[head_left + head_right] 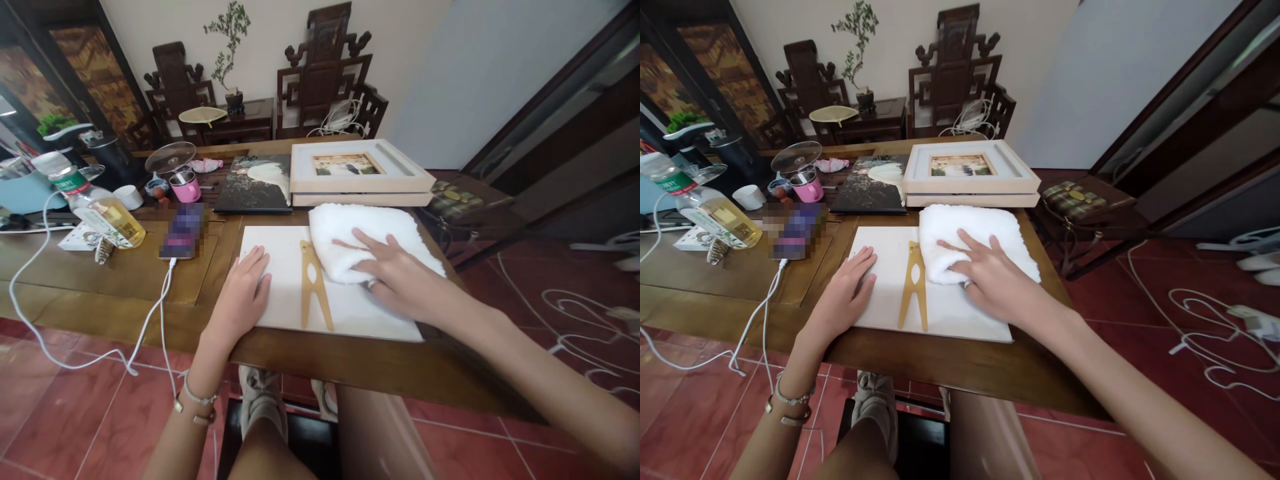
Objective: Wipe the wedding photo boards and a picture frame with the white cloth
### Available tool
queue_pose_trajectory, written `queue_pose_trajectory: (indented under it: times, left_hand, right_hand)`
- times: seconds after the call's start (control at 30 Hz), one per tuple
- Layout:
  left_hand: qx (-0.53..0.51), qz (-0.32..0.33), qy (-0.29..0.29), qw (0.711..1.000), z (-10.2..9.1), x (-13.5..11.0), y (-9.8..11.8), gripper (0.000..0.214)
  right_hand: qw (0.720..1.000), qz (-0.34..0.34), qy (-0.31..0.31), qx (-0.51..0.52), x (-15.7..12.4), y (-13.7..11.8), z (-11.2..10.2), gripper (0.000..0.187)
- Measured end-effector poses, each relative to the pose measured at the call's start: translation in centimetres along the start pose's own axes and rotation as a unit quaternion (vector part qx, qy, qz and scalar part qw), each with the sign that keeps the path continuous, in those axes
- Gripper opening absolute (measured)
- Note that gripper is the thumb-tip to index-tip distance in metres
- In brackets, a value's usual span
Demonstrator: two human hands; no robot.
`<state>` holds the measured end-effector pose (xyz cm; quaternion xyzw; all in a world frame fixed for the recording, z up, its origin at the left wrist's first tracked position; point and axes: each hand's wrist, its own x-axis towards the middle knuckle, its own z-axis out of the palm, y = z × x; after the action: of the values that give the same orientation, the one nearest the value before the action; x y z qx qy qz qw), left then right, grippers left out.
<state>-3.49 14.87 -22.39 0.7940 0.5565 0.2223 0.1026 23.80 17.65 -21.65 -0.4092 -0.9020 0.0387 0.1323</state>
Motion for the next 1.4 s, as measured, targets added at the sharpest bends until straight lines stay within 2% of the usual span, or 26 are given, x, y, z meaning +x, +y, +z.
queue_pose_trajectory:
  times: [0.1,0.27,0.43,0.5,0.6,0.8,0.93,1.03,1.27,1.4]
  left_hand:
    - [0.001,-0.001,-0.004,1.0,-0.1,0.0,0.0,0.04]
    - [-0.002,0.001,0.001,1.0,-0.6,0.3,-0.2,0.039]
    - [-0.003,0.004,0.006,1.0,-1.1,0.5,-0.4,0.039]
    - [-0.002,0.002,0.005,1.0,-1.1,0.5,-0.3,0.039]
    - [-0.001,0.0,0.003,1.0,-0.8,0.4,-0.2,0.04]
    - [-0.001,-0.002,0.001,1.0,-0.1,0.1,-0.2,0.04]
    - [-0.002,0.0,0.0,1.0,0.1,0.1,-0.1,0.039]
    - [-0.004,-0.003,-0.002,1.0,0.0,0.0,0.0,0.04]
    - [0.002,-0.008,-0.008,1.0,-0.9,0.2,0.3,0.04]
    - [0.0,-0.003,-0.001,1.0,-1.0,0.5,0.1,0.04]
  right_hand:
    - [1.0,0.006,0.01,-0.018,-0.3,-0.5,0.2,0.045]
    - [0.998,-0.023,0.04,-0.039,-4.2,-4.3,0.0,0.04]
    - [0.999,-0.045,-0.003,-0.018,-7.1,-7.0,-1.4,0.035]
    - [0.999,-0.049,-0.012,0.0,-7.2,-6.7,-1.7,0.036]
    - [0.998,-0.054,-0.007,0.03,-6.1,-5.0,-1.7,0.041]
    - [0.999,-0.019,-0.015,0.031,-1.1,-0.5,-0.6,0.042]
    - [1.0,0.018,-0.015,0.016,1.0,0.3,-0.2,0.046]
    - [1.0,0.022,-0.002,-0.009,0.4,-0.8,0.0,0.045]
    - [0.999,-0.02,0.033,-0.035,-4.8,-5.4,-0.6,0.037]
    - [0.998,-0.046,0.029,-0.032,-6.1,-6.1,-0.8,0.034]
